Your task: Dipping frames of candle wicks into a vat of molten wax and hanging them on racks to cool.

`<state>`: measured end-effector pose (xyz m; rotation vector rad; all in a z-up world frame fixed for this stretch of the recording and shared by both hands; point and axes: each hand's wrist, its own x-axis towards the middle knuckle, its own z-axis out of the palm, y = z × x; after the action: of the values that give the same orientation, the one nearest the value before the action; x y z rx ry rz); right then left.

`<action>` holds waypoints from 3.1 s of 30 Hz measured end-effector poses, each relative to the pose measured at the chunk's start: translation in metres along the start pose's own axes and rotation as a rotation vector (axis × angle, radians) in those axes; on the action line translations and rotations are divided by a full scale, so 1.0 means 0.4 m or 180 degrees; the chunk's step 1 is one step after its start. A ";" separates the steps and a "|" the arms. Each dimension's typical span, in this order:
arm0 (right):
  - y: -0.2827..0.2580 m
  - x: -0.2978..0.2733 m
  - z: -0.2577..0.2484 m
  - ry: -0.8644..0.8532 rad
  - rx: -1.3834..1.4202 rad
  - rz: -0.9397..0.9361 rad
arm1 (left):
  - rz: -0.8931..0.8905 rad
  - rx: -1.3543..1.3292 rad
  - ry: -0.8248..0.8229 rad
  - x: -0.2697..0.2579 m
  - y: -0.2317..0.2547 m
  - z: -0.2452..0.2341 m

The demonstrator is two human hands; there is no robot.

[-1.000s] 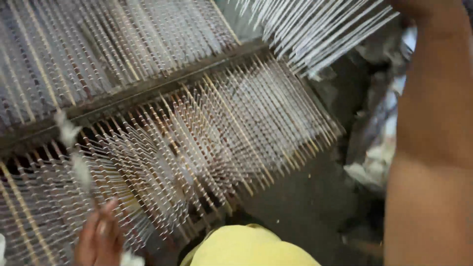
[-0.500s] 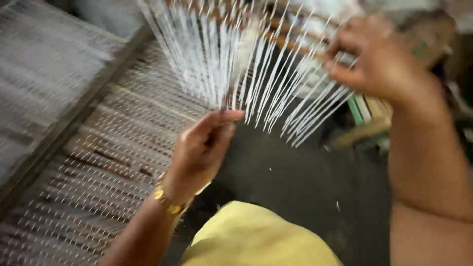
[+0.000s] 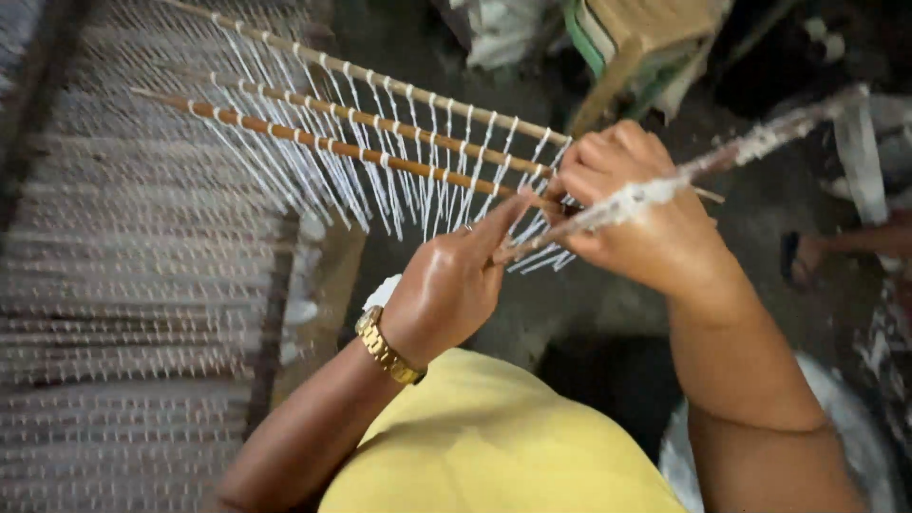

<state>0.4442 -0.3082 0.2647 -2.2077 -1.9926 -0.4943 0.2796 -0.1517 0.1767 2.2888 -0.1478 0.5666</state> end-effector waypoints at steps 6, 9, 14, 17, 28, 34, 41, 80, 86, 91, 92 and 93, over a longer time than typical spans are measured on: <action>-0.110 -0.208 -0.032 0.0075 0.0139 0.0040 | -0.0456 -0.0034 -0.0072 -0.130 0.163 0.112; -0.173 -0.297 -0.042 -0.0010 0.0055 0.0309 | -0.0264 -0.0268 -0.0230 -0.198 0.216 0.152; -0.300 -0.416 -0.086 -0.0067 0.0064 0.0789 | -0.0588 -0.1187 -0.0438 -0.290 0.317 0.137; -0.396 -0.466 -0.124 0.0316 -0.0001 0.0840 | 0.0151 -0.0638 -0.0710 -0.368 0.313 0.166; -0.765 -0.672 -0.205 0.0167 0.0010 0.1560 | -0.0780 -0.1281 -0.0664 -0.637 0.377 0.024; -0.928 -0.811 -0.228 -0.0047 -0.0124 0.2003 | 0.0062 -0.0969 -0.0537 -0.737 0.368 0.027; -1.087 -0.940 -0.306 -0.0192 -0.0184 0.2294 | 0.0624 -0.0229 -0.0729 -0.821 0.428 0.113; -1.363 -1.381 -0.452 -0.0255 -0.0501 0.3037 | 0.1111 -0.0846 -0.1579 -1.024 0.834 0.396; -1.379 -1.392 -0.457 -0.0228 -0.0566 0.3088 | 0.0992 -0.0857 -0.1808 -1.006 0.847 0.407; -1.399 -1.397 -0.452 -0.0182 -0.0581 0.3059 | 0.1147 -0.0988 -0.1785 -1.001 0.846 0.430; -1.403 -1.393 -0.455 -0.0151 -0.0544 0.3031 | 0.0989 -0.1099 -0.1779 -0.996 0.847 0.429; -1.409 -1.397 -0.452 -0.0152 -0.0549 0.3047 | 0.0998 -0.1105 -0.1792 -0.990 0.844 0.434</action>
<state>-0.1816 -0.8227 0.1846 -2.9084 -0.7123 -0.4653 -0.1053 -0.5381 0.1164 2.0326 -0.8223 0.0219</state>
